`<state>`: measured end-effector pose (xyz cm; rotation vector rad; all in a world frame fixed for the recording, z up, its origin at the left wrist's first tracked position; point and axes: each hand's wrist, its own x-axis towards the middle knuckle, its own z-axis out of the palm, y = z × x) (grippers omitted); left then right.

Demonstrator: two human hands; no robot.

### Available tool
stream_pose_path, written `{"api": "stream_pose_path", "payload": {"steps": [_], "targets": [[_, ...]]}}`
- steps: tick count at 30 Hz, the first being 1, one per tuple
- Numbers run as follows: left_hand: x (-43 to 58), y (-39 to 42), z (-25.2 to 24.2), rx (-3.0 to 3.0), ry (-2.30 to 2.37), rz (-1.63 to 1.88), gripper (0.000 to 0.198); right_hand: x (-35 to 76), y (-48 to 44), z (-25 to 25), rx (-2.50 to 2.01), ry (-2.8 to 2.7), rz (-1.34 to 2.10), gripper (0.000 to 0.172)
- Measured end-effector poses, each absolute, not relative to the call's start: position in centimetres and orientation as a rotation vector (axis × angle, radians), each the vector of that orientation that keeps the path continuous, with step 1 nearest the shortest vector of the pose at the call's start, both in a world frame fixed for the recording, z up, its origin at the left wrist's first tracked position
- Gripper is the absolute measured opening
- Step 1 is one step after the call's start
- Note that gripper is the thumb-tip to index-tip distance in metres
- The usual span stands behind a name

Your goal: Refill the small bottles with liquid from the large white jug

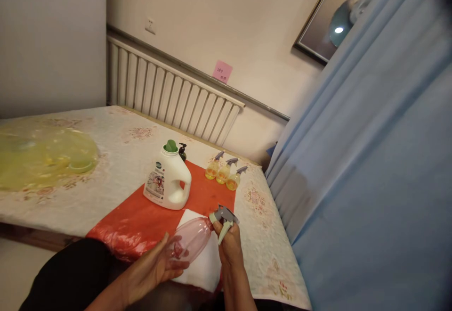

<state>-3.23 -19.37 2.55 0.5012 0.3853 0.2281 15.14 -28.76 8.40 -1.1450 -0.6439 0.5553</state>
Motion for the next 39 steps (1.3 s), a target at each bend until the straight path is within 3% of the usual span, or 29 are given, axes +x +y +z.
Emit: {"api": "stream_pose_path", "payload": {"steps": [4, 9, 30, 39], "targets": [[-3.6, -19.4, 2.8, 0.532, 0.357, 0.206, 0.071, 15.2, -28.9, 8.4, -1.154, -0.627, 0.553, 0.025], [-4.2, -19.7, 2.3, 0.552, 0.325, 0.212, 0.073, 15.4, -28.9, 8.0, -1.171, -0.63, 0.54, 0.024], [-4.0, -19.3, 1.6, 0.529, 0.306, 0.152, 0.051, 15.6, -28.9, 7.4, -1.207, -0.579, 0.514, 0.031], [-4.0, -19.1, 0.9, 0.535, 0.278, 0.126, 0.053, 15.6, -28.9, 7.2, -1.223, -0.597, 0.516, 0.03]]}}
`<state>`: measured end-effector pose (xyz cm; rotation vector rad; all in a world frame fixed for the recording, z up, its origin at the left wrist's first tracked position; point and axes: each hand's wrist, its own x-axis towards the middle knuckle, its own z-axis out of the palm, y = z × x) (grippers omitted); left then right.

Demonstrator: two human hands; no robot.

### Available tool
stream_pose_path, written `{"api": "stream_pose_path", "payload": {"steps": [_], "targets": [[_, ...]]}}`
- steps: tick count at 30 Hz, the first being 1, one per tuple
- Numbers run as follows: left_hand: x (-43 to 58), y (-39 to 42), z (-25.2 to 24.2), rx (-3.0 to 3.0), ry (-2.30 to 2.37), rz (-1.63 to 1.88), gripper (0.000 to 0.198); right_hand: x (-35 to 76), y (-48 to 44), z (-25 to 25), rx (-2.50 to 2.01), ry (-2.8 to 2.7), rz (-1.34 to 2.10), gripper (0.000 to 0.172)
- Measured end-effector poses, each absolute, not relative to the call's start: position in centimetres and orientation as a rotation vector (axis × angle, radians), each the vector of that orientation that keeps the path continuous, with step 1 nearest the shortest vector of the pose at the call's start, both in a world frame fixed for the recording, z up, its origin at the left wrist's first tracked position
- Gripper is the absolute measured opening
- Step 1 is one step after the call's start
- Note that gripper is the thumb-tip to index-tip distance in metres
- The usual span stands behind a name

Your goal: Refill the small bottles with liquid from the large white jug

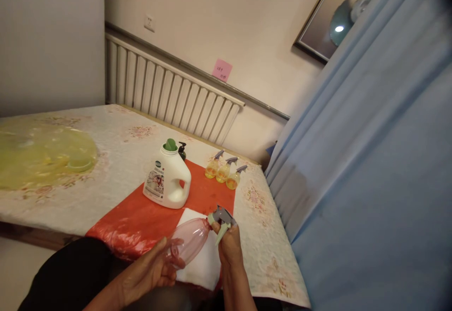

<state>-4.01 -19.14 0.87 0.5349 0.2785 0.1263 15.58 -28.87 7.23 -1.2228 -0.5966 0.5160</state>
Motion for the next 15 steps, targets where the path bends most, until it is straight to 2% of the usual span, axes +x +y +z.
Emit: {"api": "stream_pose_path", "payload": {"steps": [4, 10, 15], "targets": [[-4.14, -19.09, 1.01, 0.566, 0.3, 0.113, 0.059, 15.54, -28.85, 7.21, -1.212, -0.609, 0.516, 0.032], [-3.86, -19.15, 1.42, 0.486, 0.279, 0.143, 0.048, 15.25, -28.83, 7.56, -1.216, -0.558, 0.539, 0.034], [-3.79, -19.32, 1.54, 0.529, 0.307, 0.19, 0.066, 15.41, -28.93, 7.39, -1.224, -0.571, 0.514, 0.033]]}}
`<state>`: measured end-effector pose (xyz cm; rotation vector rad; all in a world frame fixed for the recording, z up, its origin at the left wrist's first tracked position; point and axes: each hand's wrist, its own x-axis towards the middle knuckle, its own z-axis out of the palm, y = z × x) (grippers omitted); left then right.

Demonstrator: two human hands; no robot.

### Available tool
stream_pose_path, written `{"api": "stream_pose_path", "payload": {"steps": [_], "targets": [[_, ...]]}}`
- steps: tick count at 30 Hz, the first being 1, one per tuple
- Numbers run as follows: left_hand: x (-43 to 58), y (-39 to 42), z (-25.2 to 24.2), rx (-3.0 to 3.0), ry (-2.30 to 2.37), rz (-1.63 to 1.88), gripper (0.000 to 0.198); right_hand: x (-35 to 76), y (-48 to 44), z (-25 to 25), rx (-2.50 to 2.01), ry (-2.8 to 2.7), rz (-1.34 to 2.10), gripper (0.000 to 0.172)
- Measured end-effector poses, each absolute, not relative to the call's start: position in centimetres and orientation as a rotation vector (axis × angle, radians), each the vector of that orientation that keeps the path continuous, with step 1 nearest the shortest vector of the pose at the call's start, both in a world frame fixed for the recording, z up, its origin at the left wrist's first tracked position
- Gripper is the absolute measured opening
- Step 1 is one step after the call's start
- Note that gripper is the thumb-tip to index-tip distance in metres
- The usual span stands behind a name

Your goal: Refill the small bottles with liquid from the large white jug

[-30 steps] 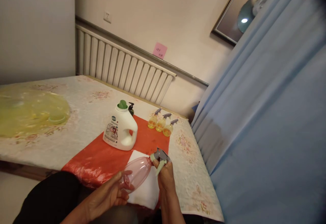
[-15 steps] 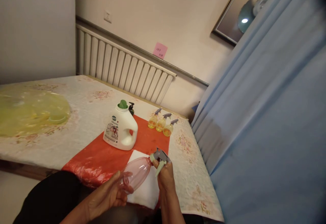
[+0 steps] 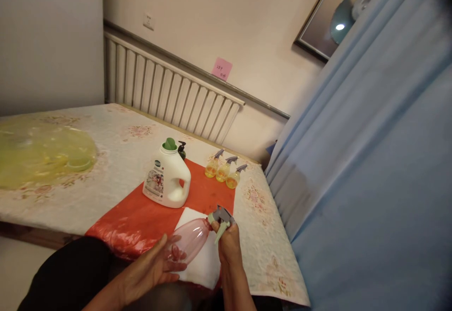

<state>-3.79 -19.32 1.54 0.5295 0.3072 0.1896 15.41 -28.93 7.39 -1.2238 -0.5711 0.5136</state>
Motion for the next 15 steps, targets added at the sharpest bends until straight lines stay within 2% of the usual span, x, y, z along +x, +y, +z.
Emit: {"api": "stream_pose_path", "payload": {"steps": [3, 10, 15], "targets": [[-4.1, -19.2, 1.3, 0.551, 0.282, 0.169, 0.065, 15.5, -28.9, 7.1, -1.221, -0.571, 0.524, 0.03], [-4.4, -19.1, 0.4, 0.588, 0.287, 0.193, 0.048, 15.6, -28.8, 6.9, -1.222, -0.586, 0.533, 0.029], [-4.5, -19.2, 1.0, 0.589, 0.29, 0.181, 0.043, 15.6, -28.8, 7.2, -1.246, -0.569, 0.529, 0.032]]}}
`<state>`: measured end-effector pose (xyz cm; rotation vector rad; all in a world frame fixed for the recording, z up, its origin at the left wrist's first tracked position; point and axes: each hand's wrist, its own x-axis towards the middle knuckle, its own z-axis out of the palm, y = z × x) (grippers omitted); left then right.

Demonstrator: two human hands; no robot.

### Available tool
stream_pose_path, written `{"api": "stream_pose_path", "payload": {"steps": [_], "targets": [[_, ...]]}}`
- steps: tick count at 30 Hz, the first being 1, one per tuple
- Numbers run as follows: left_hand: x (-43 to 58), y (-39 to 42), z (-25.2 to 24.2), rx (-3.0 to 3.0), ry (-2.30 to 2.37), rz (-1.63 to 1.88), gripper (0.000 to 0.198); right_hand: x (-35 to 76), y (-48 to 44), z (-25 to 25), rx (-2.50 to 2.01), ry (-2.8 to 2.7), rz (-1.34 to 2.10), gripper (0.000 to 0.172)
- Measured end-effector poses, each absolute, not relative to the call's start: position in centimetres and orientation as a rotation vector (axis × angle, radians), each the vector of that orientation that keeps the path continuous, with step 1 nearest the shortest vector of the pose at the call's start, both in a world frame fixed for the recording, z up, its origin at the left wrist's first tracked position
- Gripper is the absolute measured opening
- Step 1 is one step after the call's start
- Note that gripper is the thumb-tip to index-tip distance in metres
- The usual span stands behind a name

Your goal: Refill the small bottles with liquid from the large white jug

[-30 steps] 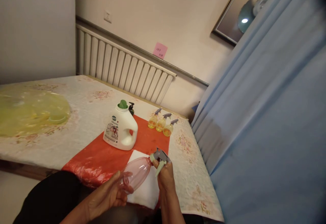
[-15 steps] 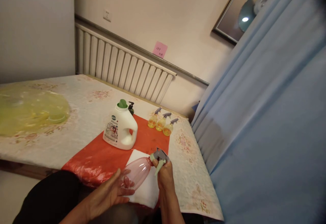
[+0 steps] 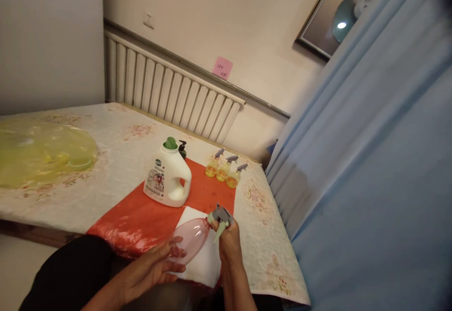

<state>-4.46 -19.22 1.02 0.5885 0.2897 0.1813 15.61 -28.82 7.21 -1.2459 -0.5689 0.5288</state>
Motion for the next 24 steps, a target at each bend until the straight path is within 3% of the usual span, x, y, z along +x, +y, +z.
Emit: {"api": "stream_pose_path", "payload": {"steps": [6, 24], "targets": [[-4.7, -19.0, 0.8, 0.588, 0.327, 0.162, 0.045, 15.7, -28.7, 8.1, -1.255, -0.583, 0.457, 0.025], [-5.9, -18.0, -1.8, 0.61, 0.388, 0.192, 0.054, 18.0, -28.7, 10.7, -1.167, -0.455, 0.34, 0.04]]}}
